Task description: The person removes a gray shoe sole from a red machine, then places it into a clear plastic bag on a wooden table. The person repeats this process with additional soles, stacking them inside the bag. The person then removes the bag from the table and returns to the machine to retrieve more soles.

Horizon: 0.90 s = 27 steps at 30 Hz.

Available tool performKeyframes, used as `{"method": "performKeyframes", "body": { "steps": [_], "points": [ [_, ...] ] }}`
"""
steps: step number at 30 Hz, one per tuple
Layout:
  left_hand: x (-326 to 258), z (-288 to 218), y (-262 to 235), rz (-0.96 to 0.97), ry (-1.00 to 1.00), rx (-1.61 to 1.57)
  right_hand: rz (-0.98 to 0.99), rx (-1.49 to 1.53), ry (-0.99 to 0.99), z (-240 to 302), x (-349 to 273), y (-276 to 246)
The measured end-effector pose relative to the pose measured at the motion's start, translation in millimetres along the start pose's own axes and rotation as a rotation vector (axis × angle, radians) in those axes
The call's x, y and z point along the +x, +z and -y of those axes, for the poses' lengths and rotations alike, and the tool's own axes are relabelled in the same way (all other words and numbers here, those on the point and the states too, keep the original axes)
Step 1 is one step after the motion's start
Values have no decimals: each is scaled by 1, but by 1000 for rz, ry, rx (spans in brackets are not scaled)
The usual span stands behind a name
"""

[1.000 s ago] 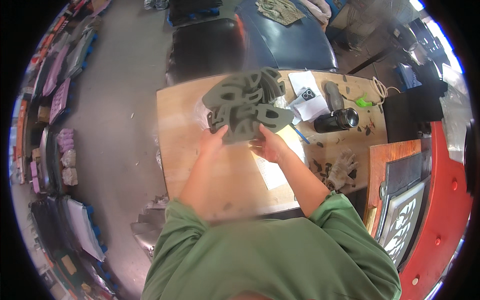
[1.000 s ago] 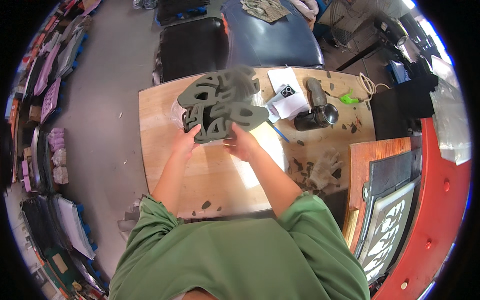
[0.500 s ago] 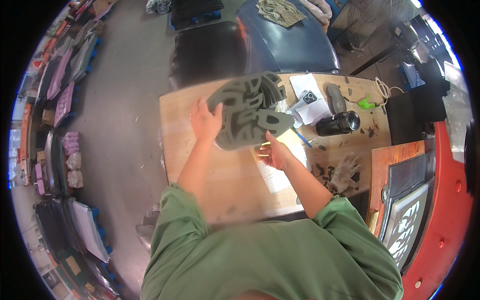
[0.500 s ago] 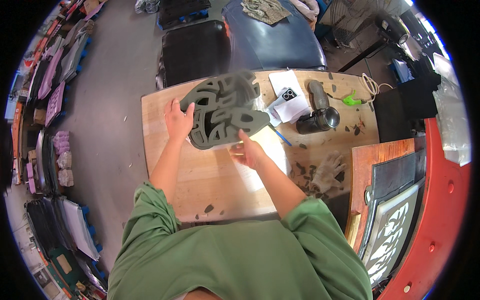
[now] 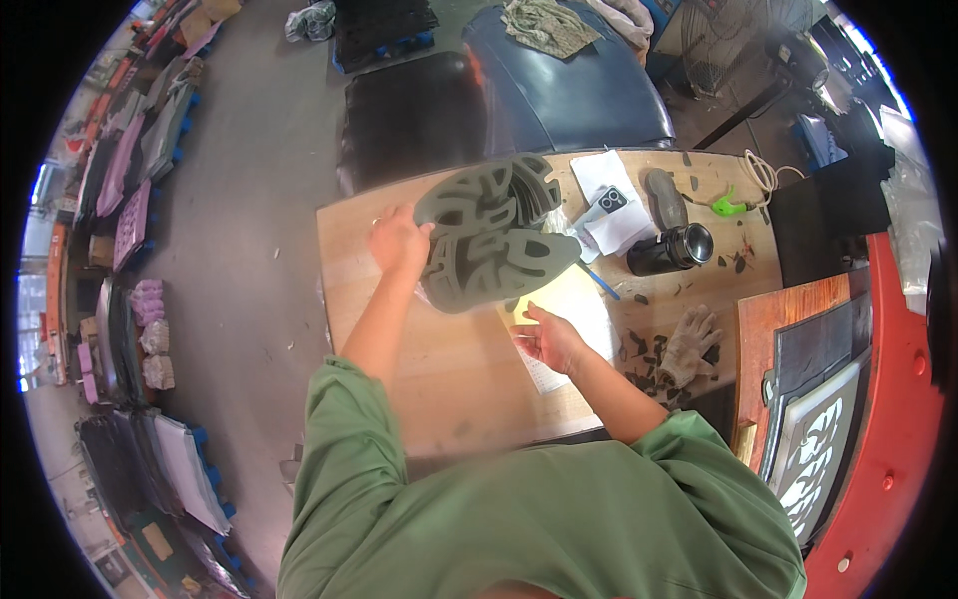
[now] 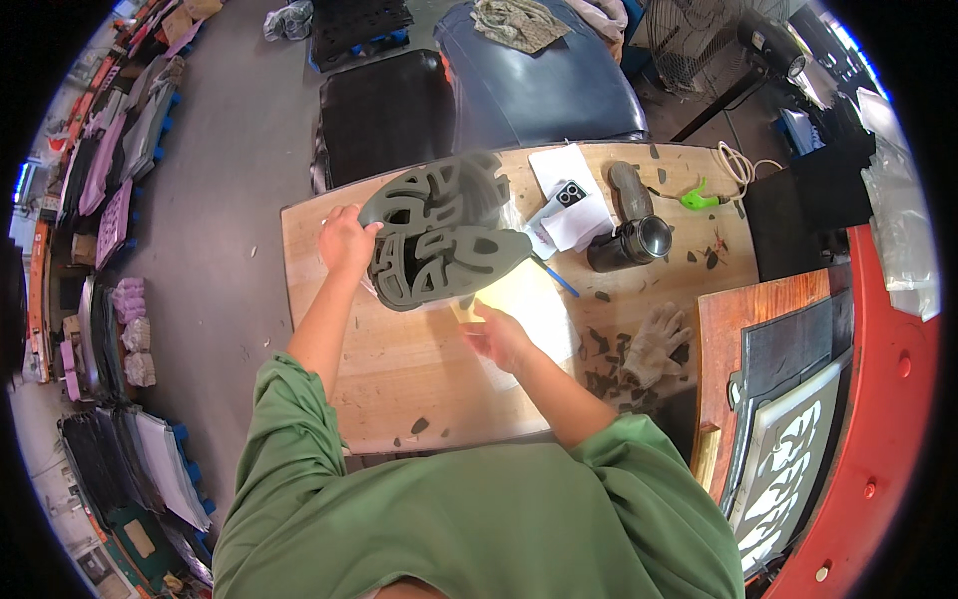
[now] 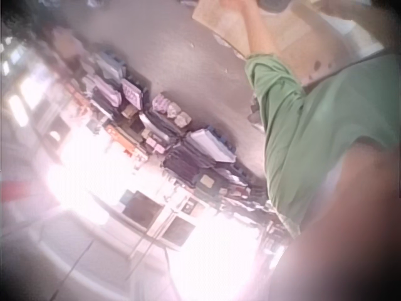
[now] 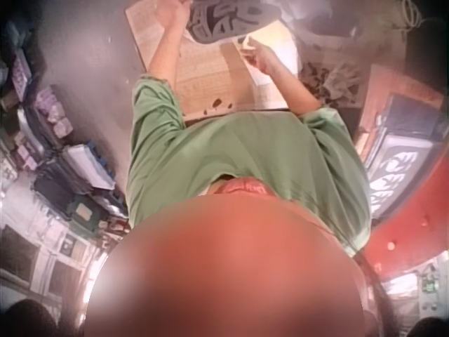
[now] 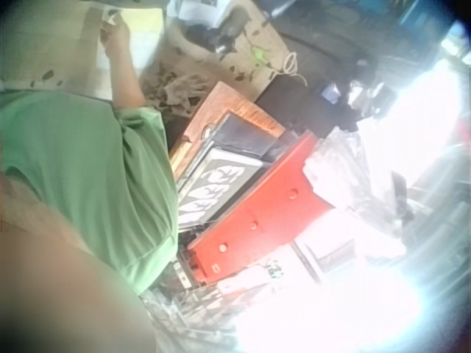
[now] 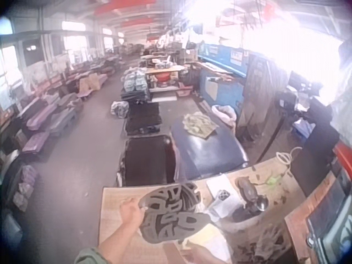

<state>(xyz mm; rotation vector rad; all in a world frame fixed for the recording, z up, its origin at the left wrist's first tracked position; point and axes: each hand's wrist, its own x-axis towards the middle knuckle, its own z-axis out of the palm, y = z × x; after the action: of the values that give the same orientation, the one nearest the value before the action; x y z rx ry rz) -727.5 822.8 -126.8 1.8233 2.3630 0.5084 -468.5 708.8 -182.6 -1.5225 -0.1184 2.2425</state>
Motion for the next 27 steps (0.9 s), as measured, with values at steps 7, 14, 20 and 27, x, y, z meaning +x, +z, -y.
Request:
{"method": "performKeyframes", "body": {
  "steps": [7, 14, 20, 27],
  "points": [
    [7, 3, -7, 166, -134, -123, 9, 42, 28, -7, 1, -2],
    [7, -2, -7, 115, -75, -2, -23, -224, -299, -6, -5, 13],
    [32, 21, 5, 249, -77, -250, -240, -1321, -1321, 17, 4, 96],
    [44, 31, 7, 264, -31, -285, -197, -1553, -1376, 13, 25, 120]
  ]
}}
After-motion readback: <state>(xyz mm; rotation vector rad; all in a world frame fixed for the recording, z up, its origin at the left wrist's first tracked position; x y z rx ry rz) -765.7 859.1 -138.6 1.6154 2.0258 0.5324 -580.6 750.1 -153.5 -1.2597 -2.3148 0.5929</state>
